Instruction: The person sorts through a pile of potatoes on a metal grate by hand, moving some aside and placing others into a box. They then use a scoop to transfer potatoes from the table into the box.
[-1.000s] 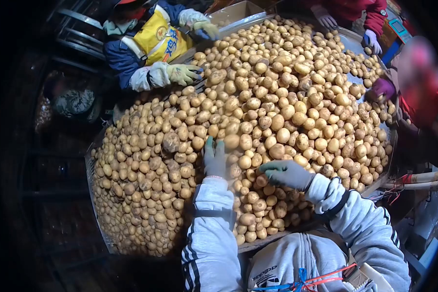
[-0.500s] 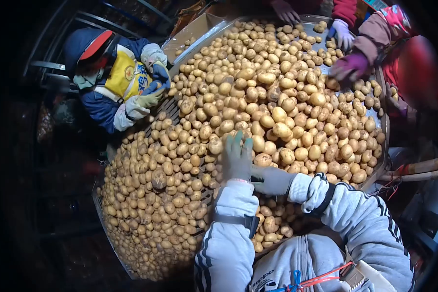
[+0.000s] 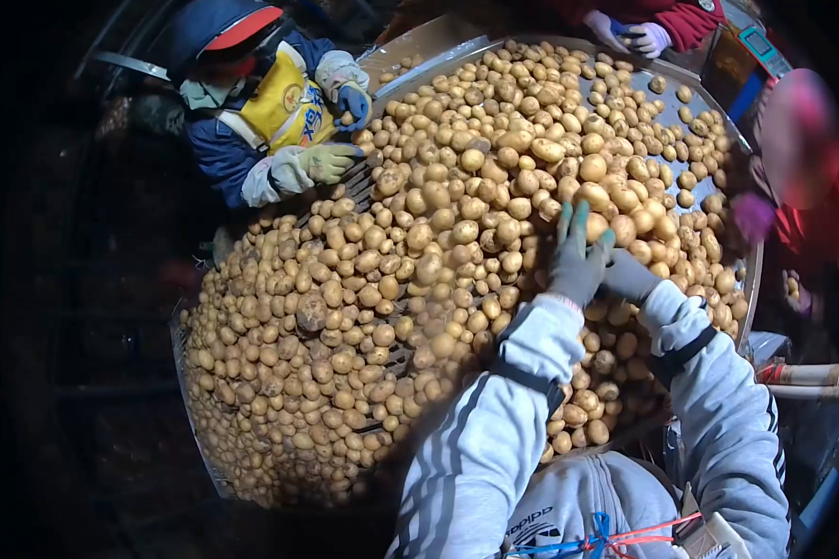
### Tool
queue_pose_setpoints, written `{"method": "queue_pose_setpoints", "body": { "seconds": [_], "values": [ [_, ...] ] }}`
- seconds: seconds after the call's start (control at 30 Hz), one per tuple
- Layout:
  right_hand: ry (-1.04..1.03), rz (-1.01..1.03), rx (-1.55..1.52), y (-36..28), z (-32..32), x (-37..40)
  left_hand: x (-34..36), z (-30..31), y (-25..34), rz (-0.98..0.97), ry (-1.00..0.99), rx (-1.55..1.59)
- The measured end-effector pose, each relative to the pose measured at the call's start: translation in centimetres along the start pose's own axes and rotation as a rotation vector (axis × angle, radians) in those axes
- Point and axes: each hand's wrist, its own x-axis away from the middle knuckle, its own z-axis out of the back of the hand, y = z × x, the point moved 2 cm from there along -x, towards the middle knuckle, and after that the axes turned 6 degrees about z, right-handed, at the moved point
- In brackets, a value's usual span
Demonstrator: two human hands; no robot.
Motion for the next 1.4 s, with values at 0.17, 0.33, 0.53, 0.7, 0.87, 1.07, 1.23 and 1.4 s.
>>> {"method": "queue_pose_setpoints", "body": {
  "seconds": [0.17,0.33,0.53,0.7,0.87,1.07,1.23,1.4],
  "values": [
    [0.257,0.003,-0.235,-2.0,4.2,0.5,6.1,10.2,-3.6,0.009,0.11,0.06],
    [0.161,0.041,-0.183,-6.2,-1.6,4.4,11.5,24.8,-11.9,0.32,0.355,-0.345],
    [-0.015,0.394,0.272,-8.5,-14.3,1.0,9.2,23.9,-15.4,0.378,0.301,-0.626],
    [-0.136,0.315,0.745,-7.9,-17.6,-6.2,5.6,22.6,-15.5,0.255,0.348,-0.525],
    [-0.274,0.2,0.979,-9.0,-18.1,-7.6,5.1,22.8,-13.2,0.381,0.236,-0.481],
    [-0.081,0.322,0.851,-6.8,-19.5,-9.7,2.4,20.3,-14.7,0.309,0.203,-0.534],
    [-0.087,0.42,0.889,-6.1,-19.5,-7.6,3.8,21.5,-15.0,0.289,0.067,-0.54],
    [-0.172,0.347,0.846,-6.6,-18.3,-8.6,4.4,23.0,-13.0,0.318,0.01,-0.532]
  ]
}}
